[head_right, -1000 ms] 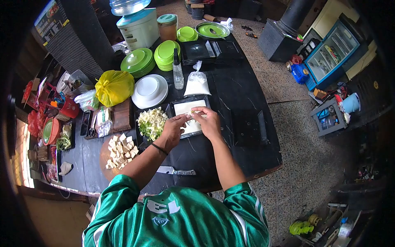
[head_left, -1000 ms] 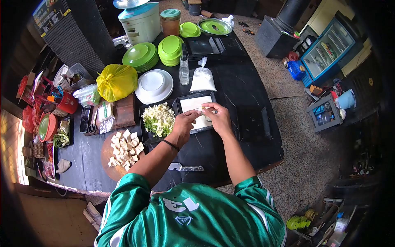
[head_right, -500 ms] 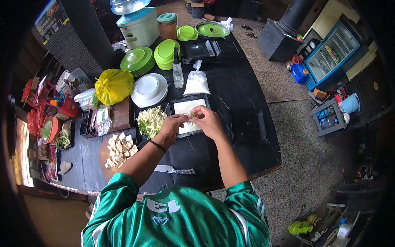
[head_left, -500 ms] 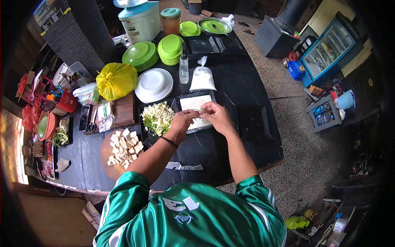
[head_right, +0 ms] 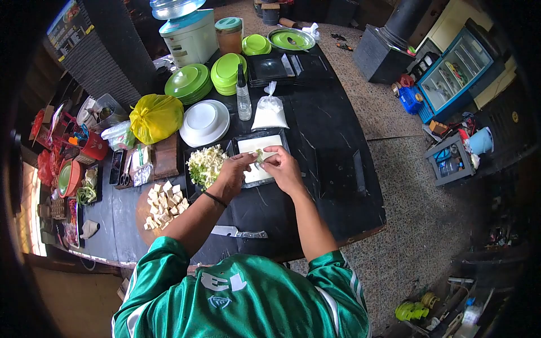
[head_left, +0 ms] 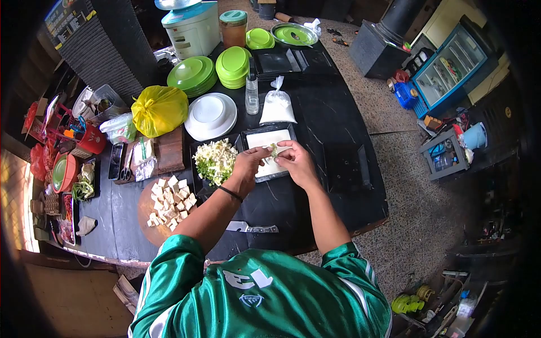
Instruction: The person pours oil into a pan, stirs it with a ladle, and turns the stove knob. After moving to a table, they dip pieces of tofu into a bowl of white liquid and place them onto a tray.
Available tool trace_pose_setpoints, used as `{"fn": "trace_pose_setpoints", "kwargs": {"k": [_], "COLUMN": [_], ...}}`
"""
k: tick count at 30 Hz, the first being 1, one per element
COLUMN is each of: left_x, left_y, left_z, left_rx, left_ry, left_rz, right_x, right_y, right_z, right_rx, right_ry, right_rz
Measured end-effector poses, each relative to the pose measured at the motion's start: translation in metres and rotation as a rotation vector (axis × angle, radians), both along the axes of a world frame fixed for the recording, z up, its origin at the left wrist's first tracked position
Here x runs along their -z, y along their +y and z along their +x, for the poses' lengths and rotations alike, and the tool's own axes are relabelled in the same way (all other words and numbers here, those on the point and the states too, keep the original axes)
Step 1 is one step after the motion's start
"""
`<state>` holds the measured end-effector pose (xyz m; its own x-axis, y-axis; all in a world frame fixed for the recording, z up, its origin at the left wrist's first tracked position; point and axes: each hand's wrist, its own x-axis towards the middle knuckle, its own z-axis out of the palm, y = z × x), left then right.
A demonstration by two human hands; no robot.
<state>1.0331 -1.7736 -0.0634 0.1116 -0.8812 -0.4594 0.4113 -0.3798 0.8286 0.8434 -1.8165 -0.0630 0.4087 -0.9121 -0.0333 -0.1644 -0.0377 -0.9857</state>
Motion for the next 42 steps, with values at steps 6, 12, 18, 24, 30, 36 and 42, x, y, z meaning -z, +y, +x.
{"fn": "trace_pose_setpoints", "kwargs": {"k": [6, 12, 18, 24, 30, 36, 42], "left_x": [0.011, 0.018, 0.013, 0.015, 0.008, 0.014, 0.015], "left_y": [-0.005, -0.002, 0.002, 0.001, 0.004, 0.000, 0.003], "left_z": [0.004, 0.005, -0.001, -0.007, -0.008, -0.006, 0.003], "left_rx": [-0.038, 0.022, 0.047, -0.023, 0.027, -0.028, -0.008], "left_ry": [0.032, 0.102, 0.113, 0.135, 0.023, -0.132, -0.194], "left_rz": [0.037, 0.097, 0.131, 0.124, 0.050, 0.105, 0.058], "right_x": [-0.002, -0.027, -0.036, -0.019, -0.007, -0.007, -0.017], "right_y": [-0.010, -0.012, -0.006, -0.001, -0.003, -0.009, -0.025], "right_z": [-0.008, -0.009, -0.007, 0.003, 0.005, 0.000, -0.004], "right_rx": [0.069, 0.218, 0.121, 0.128, 0.152, 0.134, 0.183], "right_ry": [0.033, 0.132, 0.097, 0.076, 0.050, 0.096, 0.265], "right_rz": [-0.021, -0.132, -0.380, -0.181, -0.010, 0.018, -0.079]}}
